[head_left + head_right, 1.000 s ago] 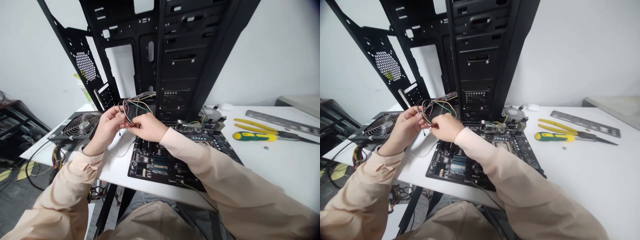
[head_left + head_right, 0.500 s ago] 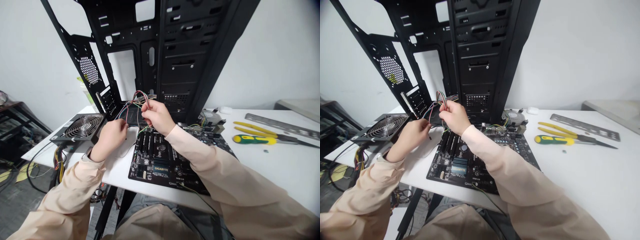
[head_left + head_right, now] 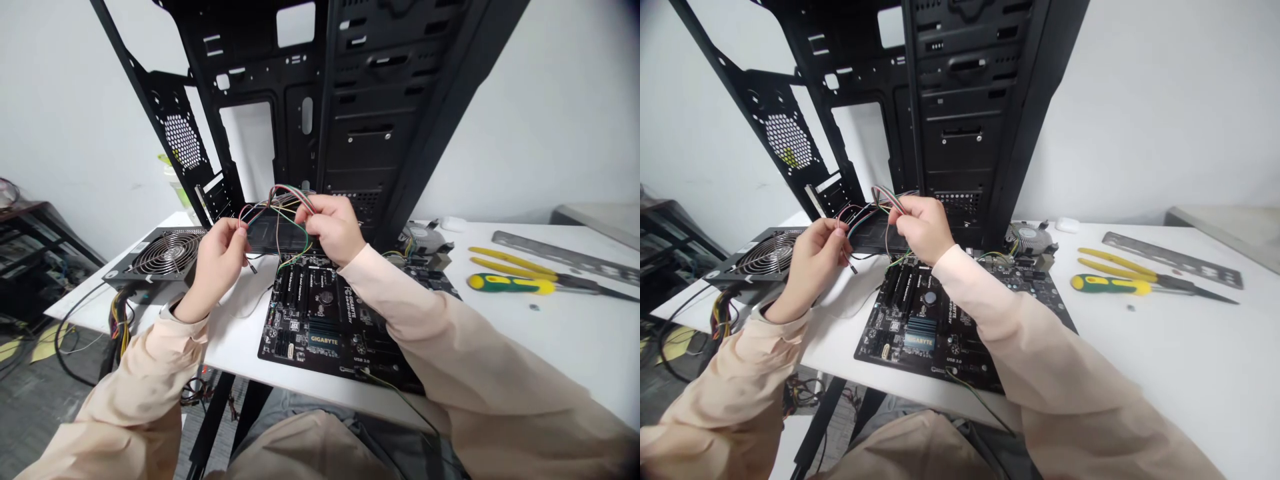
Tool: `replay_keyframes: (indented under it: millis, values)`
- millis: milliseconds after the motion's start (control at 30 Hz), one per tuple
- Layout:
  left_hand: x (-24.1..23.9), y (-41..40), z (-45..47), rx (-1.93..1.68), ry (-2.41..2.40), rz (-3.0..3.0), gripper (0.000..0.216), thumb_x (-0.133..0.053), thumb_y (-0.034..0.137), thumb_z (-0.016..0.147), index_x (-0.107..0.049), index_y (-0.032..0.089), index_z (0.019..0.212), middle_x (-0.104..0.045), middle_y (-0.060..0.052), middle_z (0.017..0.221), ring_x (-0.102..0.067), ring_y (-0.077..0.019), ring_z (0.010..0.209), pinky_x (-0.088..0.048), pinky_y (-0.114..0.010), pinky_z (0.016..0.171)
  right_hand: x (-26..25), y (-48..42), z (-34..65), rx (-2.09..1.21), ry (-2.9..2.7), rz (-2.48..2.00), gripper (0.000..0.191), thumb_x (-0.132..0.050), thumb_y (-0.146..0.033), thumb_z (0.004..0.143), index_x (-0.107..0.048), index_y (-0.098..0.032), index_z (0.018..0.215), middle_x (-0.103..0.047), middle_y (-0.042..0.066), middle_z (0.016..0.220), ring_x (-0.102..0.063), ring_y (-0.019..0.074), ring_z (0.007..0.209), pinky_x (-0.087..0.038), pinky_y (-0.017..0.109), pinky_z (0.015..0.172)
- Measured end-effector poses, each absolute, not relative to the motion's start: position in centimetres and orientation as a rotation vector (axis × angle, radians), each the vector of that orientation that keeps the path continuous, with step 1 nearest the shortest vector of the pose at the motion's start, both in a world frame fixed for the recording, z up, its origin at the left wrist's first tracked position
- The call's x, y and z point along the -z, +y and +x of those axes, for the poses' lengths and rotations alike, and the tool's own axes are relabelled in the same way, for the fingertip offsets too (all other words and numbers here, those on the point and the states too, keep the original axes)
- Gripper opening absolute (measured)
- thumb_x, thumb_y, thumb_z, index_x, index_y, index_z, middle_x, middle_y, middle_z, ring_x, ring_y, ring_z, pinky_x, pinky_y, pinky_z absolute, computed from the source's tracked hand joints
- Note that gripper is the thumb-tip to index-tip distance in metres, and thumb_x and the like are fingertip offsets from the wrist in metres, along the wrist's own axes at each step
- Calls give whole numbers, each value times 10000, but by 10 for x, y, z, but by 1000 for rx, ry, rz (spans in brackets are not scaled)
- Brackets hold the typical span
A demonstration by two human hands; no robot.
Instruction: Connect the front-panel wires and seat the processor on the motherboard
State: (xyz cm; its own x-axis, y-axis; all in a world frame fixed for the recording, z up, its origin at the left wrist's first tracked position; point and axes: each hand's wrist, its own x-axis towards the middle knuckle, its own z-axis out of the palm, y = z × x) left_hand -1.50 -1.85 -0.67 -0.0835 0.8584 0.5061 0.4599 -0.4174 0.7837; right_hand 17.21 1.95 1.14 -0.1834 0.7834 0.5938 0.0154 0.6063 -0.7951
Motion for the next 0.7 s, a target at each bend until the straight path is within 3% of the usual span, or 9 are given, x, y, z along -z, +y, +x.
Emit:
replay_keyframes:
  millis: [100, 200, 300, 433, 600, 700]
  values:
    - [3, -19, -15, -1556, 1310, 1712, 165, -509, 351, 836, -519, 191, 878, -536, 43, 593, -485, -86, 420, -406, -204, 425, -20, 10, 174, -722, -2004, -788, 130, -442, -173, 576, -568, -151, 556, -435, -30, 480, -396, 102, 499, -287, 245, 521]
    - [-3, -19, -16, -1531, 1233, 1615, 173, -508, 355, 808, -542, 185, 816, -507, 40, 554, -467, -83, 421, -409, -203, 424, -28, -7, 167, -428, -2499, -1013, 133, -498, -165, 633, -626, -151, 599, -545, 21, 558, -501, 139, 571, -327, 263, 555]
    - [-5, -21, -17, -1501, 1210, 1566, 194, -507, 368, 787, -559, 182, 769, -494, 39, 513, -416, -73, 384, -358, -200, 387, -29, -22, 155, -169, -2786, -1219, 191, -525, -210, 720, -701, -162, 775, -663, 108, 775, -612, 234, 740, -392, 308, 611]
    - [-3, -23, -16, -1448, 1227, 1617, 257, -541, 419, 762, -613, 173, 741, -578, 6, 549, -446, -86, 405, -378, -225, 410, -24, -28, 147, -156, -2868, -1292, 278, -499, -212, 799, -710, -162, 973, -682, 167, 940, -648, 310, 889, -458, 368, 687]
    - [0, -25, -14, -1386, 1353, 1792, 213, -640, 358, 733, -706, 156, 750, -704, -39, 746, -576, -132, 638, -455, -243, 597, -14, -20, 148, -137, -2744, -1223, 260, -470, -153, 826, -692, -155, 962, -678, 151, 911, -655, 281, 827, -431, 330, 634]
    - [0, -27, -13, -1293, 1435, 1892, 220, -649, 347, 737, -728, 143, 717, -692, -28, 668, -533, -123, 573, -401, -234, 540, -8, -13, 148, -297, -2652, -1105, 150, -520, -137, 815, -663, -147, 773, -664, 94, 764, -628, 204, 715, -401, 287, 620]
